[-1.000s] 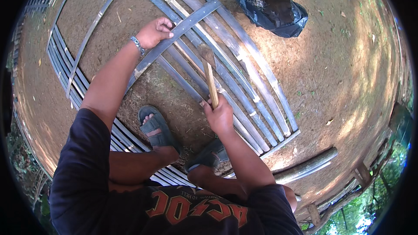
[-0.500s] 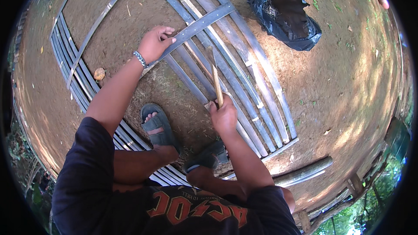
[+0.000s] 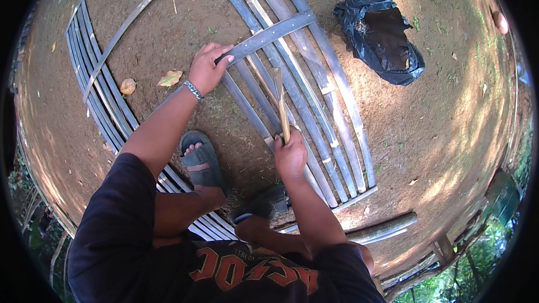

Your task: The person assembles a rectangular bamboo frame by arranging split bamboo strips on the ground. They use a hammer to drive nails into the intersections of the strips to secure the structure.

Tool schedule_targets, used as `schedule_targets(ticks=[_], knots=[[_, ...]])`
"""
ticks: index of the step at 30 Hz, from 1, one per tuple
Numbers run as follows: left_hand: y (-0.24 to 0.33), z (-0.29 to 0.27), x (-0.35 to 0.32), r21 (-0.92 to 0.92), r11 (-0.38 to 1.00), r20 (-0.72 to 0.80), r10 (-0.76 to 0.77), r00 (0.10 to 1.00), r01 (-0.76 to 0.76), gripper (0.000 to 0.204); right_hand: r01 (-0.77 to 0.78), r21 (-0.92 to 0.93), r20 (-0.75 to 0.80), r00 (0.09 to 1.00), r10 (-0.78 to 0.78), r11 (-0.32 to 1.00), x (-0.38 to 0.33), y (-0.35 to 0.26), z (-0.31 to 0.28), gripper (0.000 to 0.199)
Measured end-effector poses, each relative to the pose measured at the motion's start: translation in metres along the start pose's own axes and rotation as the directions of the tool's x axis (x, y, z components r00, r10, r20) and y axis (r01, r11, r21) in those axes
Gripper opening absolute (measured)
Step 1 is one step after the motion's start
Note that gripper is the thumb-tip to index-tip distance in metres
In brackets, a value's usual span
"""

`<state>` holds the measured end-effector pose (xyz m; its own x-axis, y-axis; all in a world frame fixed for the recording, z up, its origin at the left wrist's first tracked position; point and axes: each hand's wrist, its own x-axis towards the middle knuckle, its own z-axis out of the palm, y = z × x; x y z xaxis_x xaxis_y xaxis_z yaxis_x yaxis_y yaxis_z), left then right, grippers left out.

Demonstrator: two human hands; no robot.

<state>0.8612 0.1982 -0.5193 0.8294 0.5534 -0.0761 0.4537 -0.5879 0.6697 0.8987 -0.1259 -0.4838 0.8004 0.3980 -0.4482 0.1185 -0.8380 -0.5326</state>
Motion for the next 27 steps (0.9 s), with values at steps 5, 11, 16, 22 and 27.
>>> schedule_targets(ticks=[5, 11, 16, 22, 27], knots=[[0.0, 0.002, -0.001, -0.008, 1.0, -0.022, 0.008, 1.0, -0.008, 0.029, -0.028, -0.003, -0.023, 0.999, 0.028, 1.0, 0.0, 0.001, 0.001, 0.038], [-0.003, 0.002, -0.002, 0.023, 1.0, -0.029, 0.011, 1.0, -0.01, 0.03, -0.026, -0.018, -0.027, 0.999, 0.026, 0.999, -0.001, -0.001, 0.003, 0.036], [0.001, 0.002, 0.001, 0.046, 0.999, -0.013, 0.025, 1.0, -0.024, 0.031, -0.019, 0.007, -0.017, 1.0, 0.019, 1.0, 0.001, 0.003, 0.004, 0.035], [0.007, -0.002, -0.002, 0.032, 0.999, -0.091, 0.025, 0.996, -0.022, 0.032, -0.052, -0.005, -0.053, 0.997, 0.051, 0.999, -0.001, -0.01, -0.001, 0.036], [0.104, -0.008, 0.041, -0.236, 0.959, -0.451, 0.037, 0.892, -0.159, 0.019, -0.064, 0.048, -0.047, 0.997, 0.066, 0.997, -0.001, -0.01, -0.002, 0.035]])
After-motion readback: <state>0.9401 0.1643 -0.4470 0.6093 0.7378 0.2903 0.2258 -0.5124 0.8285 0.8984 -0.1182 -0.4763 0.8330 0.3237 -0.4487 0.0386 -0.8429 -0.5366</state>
